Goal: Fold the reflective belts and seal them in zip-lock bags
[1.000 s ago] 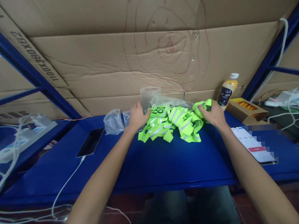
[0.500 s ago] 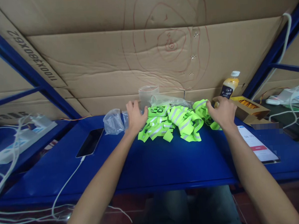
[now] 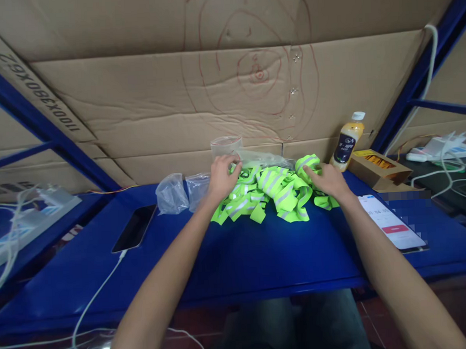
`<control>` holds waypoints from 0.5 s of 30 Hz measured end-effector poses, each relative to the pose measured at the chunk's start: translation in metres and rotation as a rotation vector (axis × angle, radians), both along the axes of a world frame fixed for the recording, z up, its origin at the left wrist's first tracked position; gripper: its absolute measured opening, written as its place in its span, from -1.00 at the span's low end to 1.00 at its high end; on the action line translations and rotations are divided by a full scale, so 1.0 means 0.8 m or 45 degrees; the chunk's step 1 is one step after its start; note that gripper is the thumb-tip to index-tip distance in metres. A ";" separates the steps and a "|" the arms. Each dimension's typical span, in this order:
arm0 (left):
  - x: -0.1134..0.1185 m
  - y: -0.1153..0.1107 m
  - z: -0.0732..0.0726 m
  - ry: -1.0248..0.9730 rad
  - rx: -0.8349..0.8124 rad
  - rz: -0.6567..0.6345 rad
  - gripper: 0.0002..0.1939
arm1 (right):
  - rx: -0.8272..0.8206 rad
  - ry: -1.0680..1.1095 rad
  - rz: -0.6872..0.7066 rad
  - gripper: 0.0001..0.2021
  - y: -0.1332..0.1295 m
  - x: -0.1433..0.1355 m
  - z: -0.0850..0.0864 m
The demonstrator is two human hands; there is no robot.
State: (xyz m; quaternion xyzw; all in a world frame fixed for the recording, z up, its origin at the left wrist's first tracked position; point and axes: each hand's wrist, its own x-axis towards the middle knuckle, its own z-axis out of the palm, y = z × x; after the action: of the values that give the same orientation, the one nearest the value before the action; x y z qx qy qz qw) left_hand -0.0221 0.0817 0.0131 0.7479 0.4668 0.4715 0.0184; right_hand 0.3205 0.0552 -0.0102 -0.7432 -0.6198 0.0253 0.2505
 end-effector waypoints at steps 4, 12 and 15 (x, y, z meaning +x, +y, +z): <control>0.008 0.003 0.011 -0.166 0.124 0.010 -0.79 | 0.038 0.027 -0.151 -0.18 -0.013 0.007 0.018; 0.007 -0.021 0.041 -0.659 0.205 -0.138 -0.75 | 0.744 0.084 0.211 -0.59 -0.034 -0.021 0.035; 0.014 -0.035 0.048 -0.814 0.094 -0.295 -0.75 | 0.752 0.381 0.589 -0.61 -0.046 -0.060 0.035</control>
State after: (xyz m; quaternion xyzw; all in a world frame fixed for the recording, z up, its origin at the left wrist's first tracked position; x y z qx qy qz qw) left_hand -0.0111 0.0540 0.0514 0.6105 0.3318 0.6935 0.1903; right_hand 0.2729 0.0187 0.0175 -0.4683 -0.7080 0.0099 0.5286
